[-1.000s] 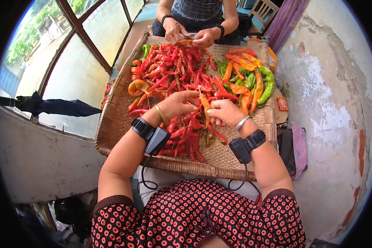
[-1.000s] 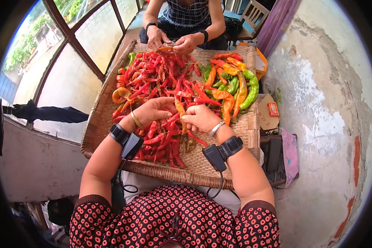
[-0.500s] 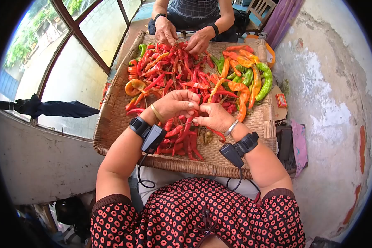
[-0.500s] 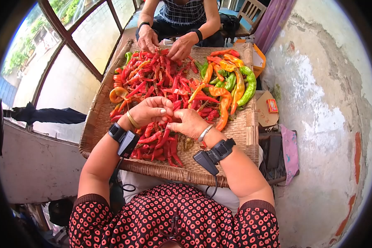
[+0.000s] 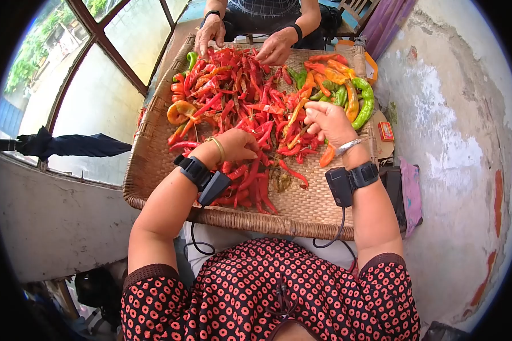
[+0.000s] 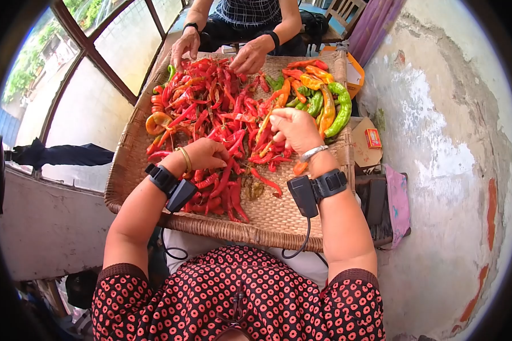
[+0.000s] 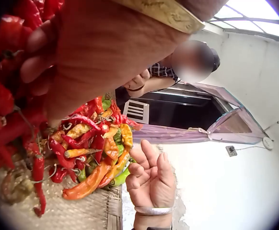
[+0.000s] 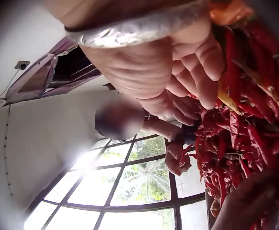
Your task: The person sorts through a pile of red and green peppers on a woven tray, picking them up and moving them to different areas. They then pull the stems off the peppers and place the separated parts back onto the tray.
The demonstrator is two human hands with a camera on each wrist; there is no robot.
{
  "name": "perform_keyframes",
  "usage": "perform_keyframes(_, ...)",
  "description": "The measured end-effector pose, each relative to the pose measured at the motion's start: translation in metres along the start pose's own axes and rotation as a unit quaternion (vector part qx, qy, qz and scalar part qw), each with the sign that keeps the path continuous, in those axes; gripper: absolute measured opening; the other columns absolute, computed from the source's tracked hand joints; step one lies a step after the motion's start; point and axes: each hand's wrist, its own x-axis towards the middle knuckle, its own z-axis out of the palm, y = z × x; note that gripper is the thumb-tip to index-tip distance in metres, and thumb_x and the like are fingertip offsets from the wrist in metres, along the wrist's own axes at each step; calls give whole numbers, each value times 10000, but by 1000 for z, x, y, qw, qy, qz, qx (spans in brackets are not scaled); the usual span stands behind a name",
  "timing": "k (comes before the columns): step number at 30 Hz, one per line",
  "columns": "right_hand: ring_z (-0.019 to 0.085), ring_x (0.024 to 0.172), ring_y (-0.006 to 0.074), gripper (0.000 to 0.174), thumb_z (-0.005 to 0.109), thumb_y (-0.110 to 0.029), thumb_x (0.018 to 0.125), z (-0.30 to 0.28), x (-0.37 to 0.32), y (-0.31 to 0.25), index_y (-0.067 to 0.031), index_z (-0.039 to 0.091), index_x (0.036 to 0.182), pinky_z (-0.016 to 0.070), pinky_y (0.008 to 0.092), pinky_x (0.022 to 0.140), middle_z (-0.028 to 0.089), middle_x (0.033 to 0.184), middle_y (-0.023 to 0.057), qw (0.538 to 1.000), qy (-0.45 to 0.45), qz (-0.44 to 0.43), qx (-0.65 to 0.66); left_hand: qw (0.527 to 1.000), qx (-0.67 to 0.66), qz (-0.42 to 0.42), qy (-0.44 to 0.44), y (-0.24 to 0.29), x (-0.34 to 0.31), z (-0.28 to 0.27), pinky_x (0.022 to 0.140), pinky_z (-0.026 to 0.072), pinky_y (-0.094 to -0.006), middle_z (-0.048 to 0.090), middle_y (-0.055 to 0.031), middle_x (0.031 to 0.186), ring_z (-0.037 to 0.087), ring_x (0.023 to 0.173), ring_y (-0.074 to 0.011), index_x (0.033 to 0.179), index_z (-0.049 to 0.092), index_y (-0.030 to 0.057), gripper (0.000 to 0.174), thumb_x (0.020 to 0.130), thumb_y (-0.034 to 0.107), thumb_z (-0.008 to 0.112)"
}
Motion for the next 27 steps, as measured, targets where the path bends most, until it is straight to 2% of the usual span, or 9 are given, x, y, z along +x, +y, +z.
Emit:
perform_keyframes(3,552,528,76,241,568,-177,787,18,-11,-1,-22,586,971,419,194,431,594,694,32,963,-215,66,-149,999,-3,-34,-38,2,-1,-2,574,480,-255,622,-58,722,594,616,-129,891,608,32,217,715,155,639)
perform_keyframes(6,591,561,147,310,588,-138,742,33,-11,23,11,550,1011,470,284,552,609,726,82,869,-366,11,-333,994,41,-49,-86,4,-1,-3,549,467,-255,623,-44,703,587,602,-126,862,620,43,189,710,152,642)
perform_keyframes(10,600,587,188,359,600,-131,714,42,-11,37,-22,537,1050,476,316,578,609,765,122,838,-367,1,-403,988,44,-59,-133,-10,5,1,532,454,-266,619,-39,659,580,583,-125,801,639,55,154,702,172,639)
perform_keyframes(12,604,609,206,390,612,-133,687,47,-8,51,-65,535,1064,479,325,607,611,777,130,774,-363,-57,-515,986,54,-58,-144,-10,4,3,535,454,-273,619,-42,648,581,581,-129,782,644,58,152,694,182,636)
perform_keyframes(19,605,625,212,195,594,-114,688,53,-12,43,-51,592,872,477,324,596,616,703,105,758,-384,126,-512,961,197,-60,-185,6,1,2,558,464,-290,625,-66,658,587,577,-163,765,651,62,172,661,196,624)
perform_keyframes(21,607,603,213,151,581,-95,699,54,-12,52,-42,597,839,481,327,566,613,690,110,748,-380,43,-542,963,200,-57,-169,7,0,3,563,467,-288,627,-68,667,587,577,-163,776,649,62,162,673,185,624)
perform_keyframes(23,608,581,214,111,568,-75,709,51,-10,55,-34,602,806,486,331,537,610,676,114,733,-372,-42,-567,999,-23,8,-38,0,1,7,578,475,-288,634,-75,710,594,591,-166,816,645,61,151,701,155,617)
perform_keyframes(25,606,563,191,88,564,-86,706,45,-10,38,-23,593,761,481,299,499,608,668,105,787,-381,60,-481,997,-47,29,-46,4,4,11,594,476,-287,636,-77,730,601,610,-170,834,643,62,151,710,144,615)
perform_keyframes(27,603,558,170,93,568,-95,707,32,-7,27,-25,590,764,476,285,486,604,660,91,828,-368,55,-419,995,-73,51,-54,6,7,18,610,478,-286,638,-78,750,607,629,-175,852,640,63,152,720,133,612)
